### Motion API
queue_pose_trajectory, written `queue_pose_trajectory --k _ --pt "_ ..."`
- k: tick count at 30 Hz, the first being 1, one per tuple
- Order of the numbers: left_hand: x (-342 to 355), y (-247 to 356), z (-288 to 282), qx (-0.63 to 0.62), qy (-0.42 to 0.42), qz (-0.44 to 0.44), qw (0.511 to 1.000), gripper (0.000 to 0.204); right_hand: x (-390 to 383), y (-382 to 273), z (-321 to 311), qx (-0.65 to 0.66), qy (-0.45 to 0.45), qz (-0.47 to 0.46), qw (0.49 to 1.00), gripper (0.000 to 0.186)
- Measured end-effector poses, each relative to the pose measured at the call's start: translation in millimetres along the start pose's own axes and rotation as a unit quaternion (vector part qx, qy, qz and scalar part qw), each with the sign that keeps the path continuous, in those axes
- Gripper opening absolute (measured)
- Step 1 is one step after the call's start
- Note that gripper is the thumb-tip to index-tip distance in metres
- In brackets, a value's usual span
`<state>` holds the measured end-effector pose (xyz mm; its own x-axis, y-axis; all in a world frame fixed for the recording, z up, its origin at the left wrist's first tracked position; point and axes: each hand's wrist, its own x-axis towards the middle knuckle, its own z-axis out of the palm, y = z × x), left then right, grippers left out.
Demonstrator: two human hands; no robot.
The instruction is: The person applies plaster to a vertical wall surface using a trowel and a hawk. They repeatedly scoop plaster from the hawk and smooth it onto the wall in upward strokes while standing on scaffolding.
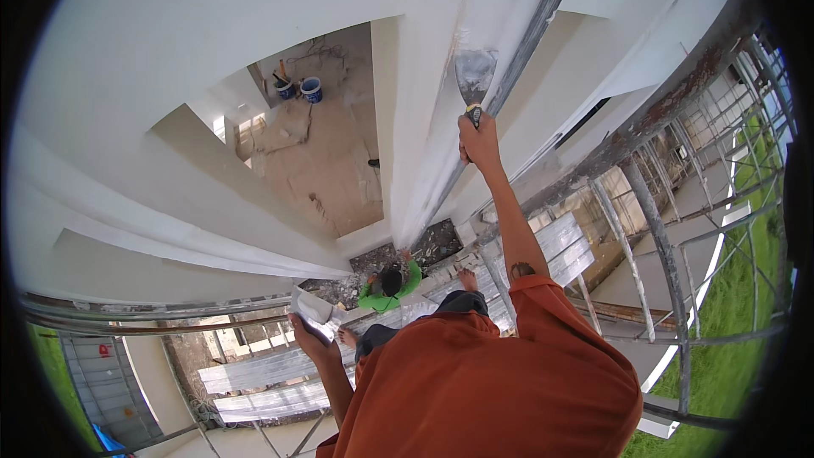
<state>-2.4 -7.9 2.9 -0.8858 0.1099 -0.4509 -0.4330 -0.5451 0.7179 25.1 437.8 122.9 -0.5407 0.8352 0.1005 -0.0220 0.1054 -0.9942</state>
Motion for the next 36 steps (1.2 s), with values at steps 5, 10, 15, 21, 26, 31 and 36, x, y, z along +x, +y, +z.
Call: queue_pose_trajectory --k 5,10,15,21,26,31,36 --pt "3 9 -18 0.024 -0.007 0.001 1.000 0.052 -23 12 4 0.010 -0.021 0.007 1.000 0.022" --pt "0 3 -15 0.004 0.001 -0.002 1.000 0.050 -22 23 -1 -0.001 -0.002 0.012 1.000 0.022" --pt "6 -8 -15 -0.005 0.003 -0.004 1.000 0.050 3 -4 -11 -0.007 -0.006 -0.007 1.000 0.020" --pt "-5 -7 3 0.006 0.026 -0.003 1.000 0.046 -63 29 -41 -0.234 0.024 -0.114 0.965 0.023" --pt "-12 -6 -5 -0.001 0.050 0.012 0.999 0.050 -103 23 -96 -0.341 -0.091 -0.164 0.921 0.028" --pt "-7 -16 -9 -0.002 0.069 0.003 0.998 0.049 -84 -40 -103 -0.299 -0.042 -0.136 0.944 0.025" --pt "-14 -10 6 0.008 0.042 0.012 0.999 0.049 -45 -79 -82 -0.169 0.005 -0.204 0.964 0.019"
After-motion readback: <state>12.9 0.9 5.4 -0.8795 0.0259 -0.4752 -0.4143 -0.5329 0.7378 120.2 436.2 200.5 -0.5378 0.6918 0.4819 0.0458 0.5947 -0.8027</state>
